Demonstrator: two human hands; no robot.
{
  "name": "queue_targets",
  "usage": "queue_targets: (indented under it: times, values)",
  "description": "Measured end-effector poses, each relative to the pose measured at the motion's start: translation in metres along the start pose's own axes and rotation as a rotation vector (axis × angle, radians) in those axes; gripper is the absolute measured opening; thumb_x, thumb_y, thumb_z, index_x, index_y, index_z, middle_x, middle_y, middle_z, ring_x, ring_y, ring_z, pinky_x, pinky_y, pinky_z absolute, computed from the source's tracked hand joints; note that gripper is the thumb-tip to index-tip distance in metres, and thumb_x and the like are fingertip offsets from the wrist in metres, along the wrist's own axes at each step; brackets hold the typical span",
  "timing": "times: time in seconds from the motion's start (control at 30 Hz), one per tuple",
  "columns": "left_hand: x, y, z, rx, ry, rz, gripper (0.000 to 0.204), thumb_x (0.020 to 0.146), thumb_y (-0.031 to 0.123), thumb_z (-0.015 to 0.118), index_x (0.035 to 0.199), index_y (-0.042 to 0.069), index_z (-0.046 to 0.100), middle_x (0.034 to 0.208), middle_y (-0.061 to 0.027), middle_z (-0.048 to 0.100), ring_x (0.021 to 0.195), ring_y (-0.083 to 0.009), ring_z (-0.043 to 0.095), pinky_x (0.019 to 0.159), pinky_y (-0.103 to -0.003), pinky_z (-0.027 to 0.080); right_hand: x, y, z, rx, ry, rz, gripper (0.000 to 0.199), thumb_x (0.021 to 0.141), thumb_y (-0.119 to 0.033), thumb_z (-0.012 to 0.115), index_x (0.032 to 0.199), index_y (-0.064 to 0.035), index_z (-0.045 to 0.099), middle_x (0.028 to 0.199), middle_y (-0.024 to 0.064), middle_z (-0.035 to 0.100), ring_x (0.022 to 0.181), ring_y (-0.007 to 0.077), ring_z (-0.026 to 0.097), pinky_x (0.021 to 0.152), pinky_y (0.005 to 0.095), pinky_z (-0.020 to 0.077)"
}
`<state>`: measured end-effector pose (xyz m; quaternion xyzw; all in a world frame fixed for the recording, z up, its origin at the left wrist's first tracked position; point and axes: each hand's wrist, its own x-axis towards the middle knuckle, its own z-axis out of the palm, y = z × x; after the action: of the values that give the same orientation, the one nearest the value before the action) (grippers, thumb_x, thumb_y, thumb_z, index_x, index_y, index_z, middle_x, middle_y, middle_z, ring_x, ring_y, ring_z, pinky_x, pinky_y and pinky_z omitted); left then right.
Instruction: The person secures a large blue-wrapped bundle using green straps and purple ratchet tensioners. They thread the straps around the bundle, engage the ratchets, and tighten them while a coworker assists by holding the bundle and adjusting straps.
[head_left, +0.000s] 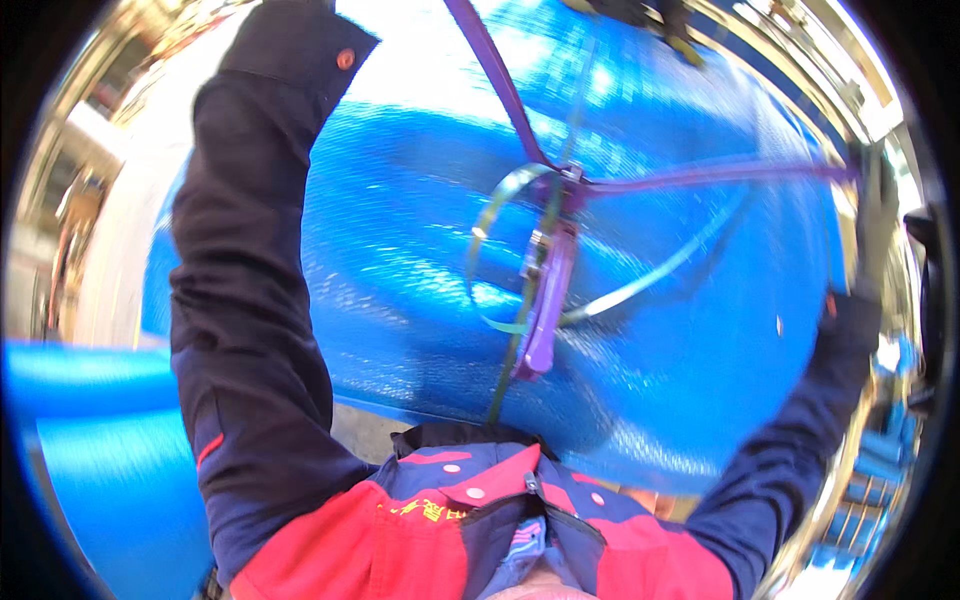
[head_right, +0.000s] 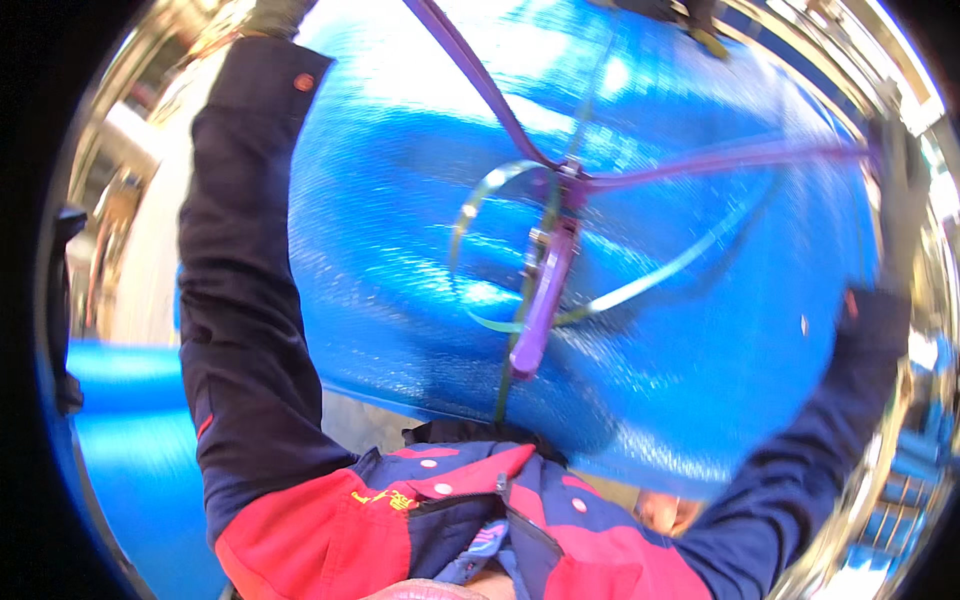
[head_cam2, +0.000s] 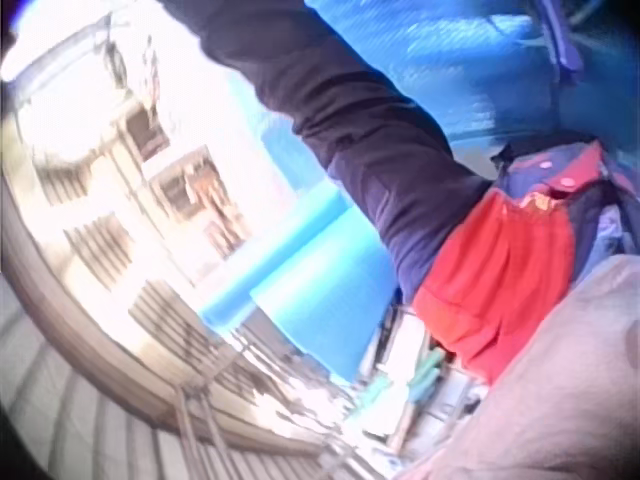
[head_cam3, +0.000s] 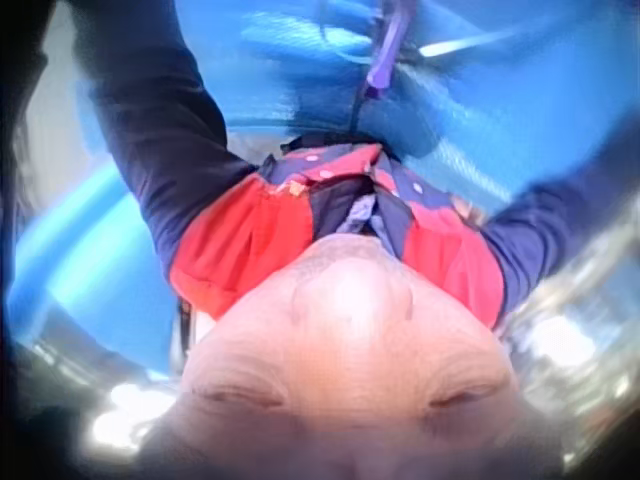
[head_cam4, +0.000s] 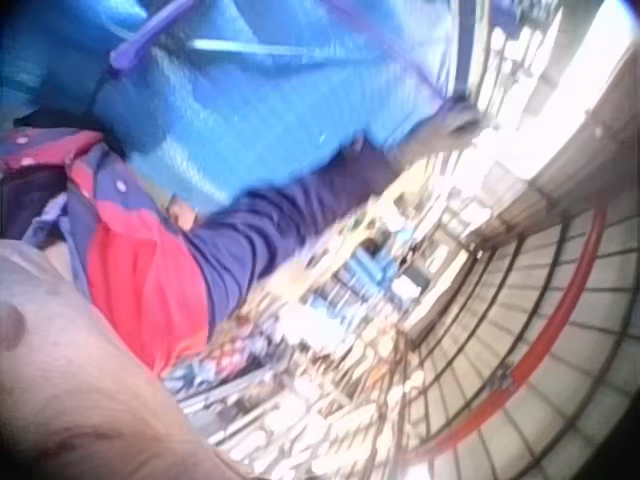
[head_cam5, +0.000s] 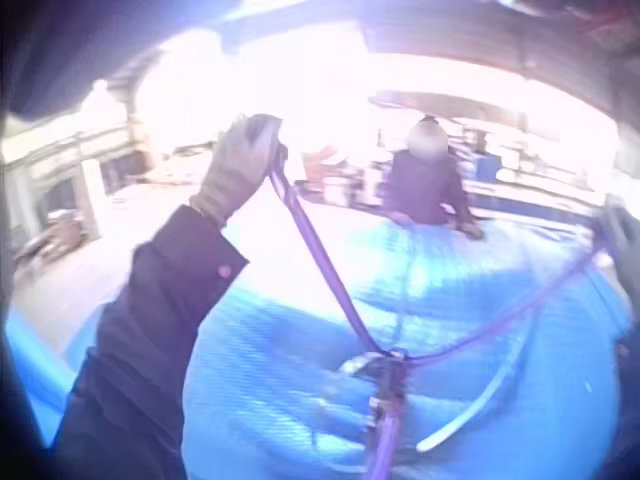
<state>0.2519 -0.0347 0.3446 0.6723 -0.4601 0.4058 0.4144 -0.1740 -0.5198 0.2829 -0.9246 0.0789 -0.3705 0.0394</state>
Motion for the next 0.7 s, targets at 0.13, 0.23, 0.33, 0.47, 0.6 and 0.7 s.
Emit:
queue_targets:
  times: [0.13,0.23,0.33,0.47,0.6,0.7]
  values:
    - [-0.128,-0.144,-0.068,0.203,-0.258,-0.664,0.032,0.109,0.035,0.055,0.119,0.011,0.074,0.087,-0.0033,0.067,0.067,-0.016,0.063,0.062,-0.031,0.054,-0.09,0.021,-0.02,-0.365,-0.467,0.113,0.025,0.107,-0.023,0.061,0.112,0.0002,0.068,0.099,0.0193,0.07,0.093,0.0323,0.069,0.082,0.0419,0.0525]
    - [-0.229,-0.202,-0.089,-0.096,-0.258,-0.912,0.034,0.104,0.03,0.056,0.102,0.005,0.079,0.076,-0.0065,0.069,0.063,-0.0137,0.064,0.059,-0.034,0.055,-0.142,-0.008,-0.017,-0.204,-0.848,0.319,0.025,0.095,-0.025,0.074,0.101,-0.0013,0.07,0.086,0.0166,0.069,0.073,0.0269,0.068,0.067,0.0422,0.0519]
    - [-0.303,-0.209,-0.104,0.013,-0.242,-1.216,0.037,0.091,0.028,0.057,0.102,0.001,0.08,0.085,-0.0122,0.075,0.074,-0.0226,0.069,0.074,-0.036,0.057,-0.191,-0.067,-0.001,0.39,-1.213,0.525,0.023,0.09,-0.018,0.074,0.106,-0.0021,0.073,0.082,0.0109,0.073,0.063,0.0195,0.067,0.061,0.0364,0.0546]
    - [-0.352,-0.172,-0.123,-0.238,-0.311,-1.508,0.036,0.097,0.02,0.049,0.107,0.002,0.078,0.092,-0.0165,0.077,0.071,-0.0264,0.075,0.06,-0.037,0.062,-0.271,-0.176,0.045,0.912,-1.225,0.993,0.027,0.095,-0.022,0.072,0.112,-0.0012,0.068,0.074,0.0009,0.063,0.059,0.0142,0.059,0.057,0.0318,0.051]
    - [-0.353,-0.112,-0.128,-0.416,-0.441,-1.344,0.039,0.1,0.017,0.043,0.114,0.0,0.074,0.095,-0.017,0.076,0.07,-0.0253,0.075,0.055,-0.036,0.062,-0.313,-0.258,0.07,1.256,-0.741,1.271,0.034,0.1,-0.029,0.07,0.114,0.0011,0.064,0.064,-0.0061,0.045,0.044,0.0026,0.036,0.04,0.0228,0.0277]
    - [-0.356,-0.056,-0.138,-0.58,-0.503,-1.175,0.04,0.098,0.015,0.042,0.117,-0.004,0.071,0.092,-0.0169,0.074,0.068,-0.0245,0.074,0.055,-0.035,0.062,-0.305,-0.299,0.079,1.351,-0.623,1.253,0.034,0.101,-0.026,0.069,0.117,0.0029,0.062,0.063,-0.0067,0.043,0.044,0.0035,0.035,0.04,0.0228,0.0275]
